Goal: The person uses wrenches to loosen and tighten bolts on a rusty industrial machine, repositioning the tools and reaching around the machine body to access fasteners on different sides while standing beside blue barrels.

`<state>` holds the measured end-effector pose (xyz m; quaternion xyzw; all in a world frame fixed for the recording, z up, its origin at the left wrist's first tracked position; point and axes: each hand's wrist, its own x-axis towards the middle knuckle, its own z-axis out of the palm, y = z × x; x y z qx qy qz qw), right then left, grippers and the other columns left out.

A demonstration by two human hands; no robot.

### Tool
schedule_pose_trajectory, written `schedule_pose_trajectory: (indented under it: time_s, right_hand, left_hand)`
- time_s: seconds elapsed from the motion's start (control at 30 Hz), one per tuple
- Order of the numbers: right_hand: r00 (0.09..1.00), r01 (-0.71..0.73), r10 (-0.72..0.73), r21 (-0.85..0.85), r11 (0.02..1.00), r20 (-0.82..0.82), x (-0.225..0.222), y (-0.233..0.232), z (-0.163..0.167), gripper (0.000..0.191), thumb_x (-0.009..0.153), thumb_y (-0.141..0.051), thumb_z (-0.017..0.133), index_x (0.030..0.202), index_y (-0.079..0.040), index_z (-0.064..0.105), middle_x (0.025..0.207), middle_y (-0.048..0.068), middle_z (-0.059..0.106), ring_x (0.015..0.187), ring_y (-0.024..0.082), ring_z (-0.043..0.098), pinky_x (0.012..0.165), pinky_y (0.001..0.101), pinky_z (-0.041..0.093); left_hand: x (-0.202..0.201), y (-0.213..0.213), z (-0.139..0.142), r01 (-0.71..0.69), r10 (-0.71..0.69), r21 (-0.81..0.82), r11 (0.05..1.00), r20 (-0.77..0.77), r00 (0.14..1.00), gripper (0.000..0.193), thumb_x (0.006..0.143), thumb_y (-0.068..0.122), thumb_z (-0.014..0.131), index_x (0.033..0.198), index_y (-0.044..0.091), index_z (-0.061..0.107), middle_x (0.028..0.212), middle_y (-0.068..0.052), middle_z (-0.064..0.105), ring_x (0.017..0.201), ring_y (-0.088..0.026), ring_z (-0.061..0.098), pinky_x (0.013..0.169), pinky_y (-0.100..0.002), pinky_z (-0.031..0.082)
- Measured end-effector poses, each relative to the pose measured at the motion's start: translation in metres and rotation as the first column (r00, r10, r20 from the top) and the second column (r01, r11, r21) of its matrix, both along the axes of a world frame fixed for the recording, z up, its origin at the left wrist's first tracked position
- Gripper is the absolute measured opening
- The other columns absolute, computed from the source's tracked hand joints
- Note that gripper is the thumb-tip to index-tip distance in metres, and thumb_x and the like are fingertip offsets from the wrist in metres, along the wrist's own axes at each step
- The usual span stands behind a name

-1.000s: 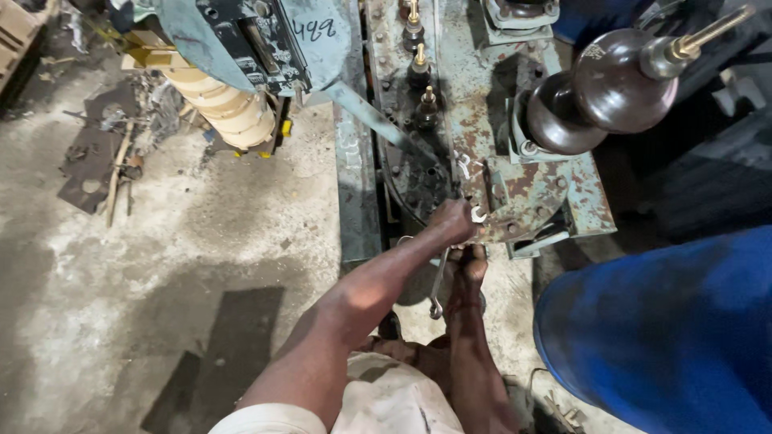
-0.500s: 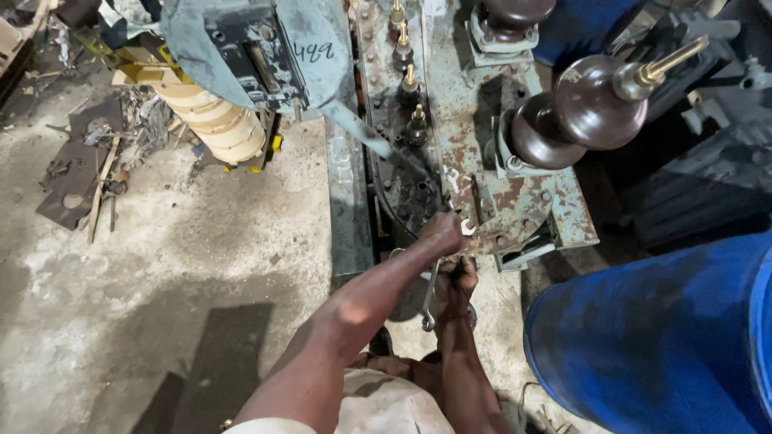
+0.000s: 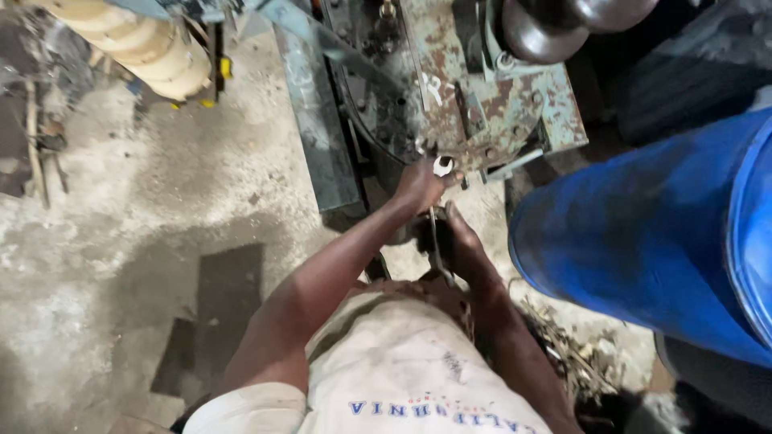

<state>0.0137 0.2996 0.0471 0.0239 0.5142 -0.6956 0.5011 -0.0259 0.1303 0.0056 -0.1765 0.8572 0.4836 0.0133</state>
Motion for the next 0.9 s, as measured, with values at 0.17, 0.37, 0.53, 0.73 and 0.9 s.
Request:
schedule_pose_trajectory:
  time_s: [0.17, 0.37, 0.53, 0.73, 0.9]
  right_hand:
    - [0.981, -0.098, 0.146, 0.319, 0.943, -0.130, 0.031, 0.058, 0.009, 0.024, 0.103, -0.029, 0.055, 0.108, -0.009, 0.068, 0.072, -0.002, 0.053, 0.059, 0.008, 0.046, 0.052, 0.0260, 0.037]
    - [0.896, 0.050, 0.133, 0.393, 0.918, -0.423, 0.009, 0.126, 0.010, 0.033, 0.107, -0.034, 0.055, 0.093, -0.006, 0.066, 0.066, -0.003, 0.049, 0.055, 0.008, 0.043, 0.049, 0.0273, 0.034]
    - [0.690, 0.067, 0.381, 0.578, 0.813, -0.616, -0.068, 0.126, 0.008, 0.037, 0.105, -0.036, 0.061, 0.087, -0.004, 0.068, 0.063, -0.003, 0.052, 0.057, 0.008, 0.045, 0.050, 0.0304, 0.033]
    - [0.045, 0.192, 0.773, 0.765, 0.615, -0.633, -0.154, 0.077, 0.058, 0.040, 0.101, -0.047, 0.067, 0.098, -0.010, 0.081, 0.073, 0.012, 0.071, 0.062, 0.019, 0.065, 0.056, 0.0371, 0.049]
    - [-0.195, 0.182, 0.841, 0.824, 0.537, -0.505, -0.189, 0.041, 0.077, 0.043, 0.102, -0.054, 0.065, 0.121, -0.018, 0.079, 0.076, 0.019, 0.071, 0.064, 0.031, 0.069, 0.059, 0.0436, 0.053]
  left_hand:
    - [0.081, 0.058, -0.033, -0.253, 0.139, 0.841, 0.479, 0.212, 0.967, 0.050, 0.090, 0.047, 0.074, 0.112, 0.003, 0.066, 0.089, -0.006, 0.068, 0.073, -0.018, 0.062, 0.064, -0.040, 0.053]
    - [0.112, 0.091, -0.082, -0.205, 0.223, 0.826, 0.525, 0.099, 0.970, 0.048, 0.110, 0.052, 0.053, 0.123, 0.007, 0.060, 0.095, -0.004, 0.061, 0.079, -0.011, 0.050, 0.065, -0.029, 0.046]
    - [0.079, 0.080, -0.075, -0.375, 0.277, 0.820, 0.432, 0.275, 0.921, 0.040, 0.105, 0.044, 0.048, 0.128, 0.010, 0.049, 0.087, -0.009, 0.067, 0.057, -0.014, 0.052, 0.047, -0.033, 0.043]
    - [0.041, 0.029, -0.062, -0.209, 0.218, 0.760, 0.615, 0.091, 0.972, 0.030, 0.096, 0.018, 0.061, 0.122, 0.006, 0.069, 0.104, -0.005, 0.078, 0.065, -0.014, 0.071, 0.048, -0.029, 0.050]
    - [0.023, 0.023, -0.048, -0.204, 0.307, 0.861, 0.467, 0.058, 0.950, 0.022, 0.090, 0.008, 0.068, 0.110, -0.001, 0.073, 0.098, -0.006, 0.076, 0.069, -0.016, 0.077, 0.050, -0.028, 0.048]
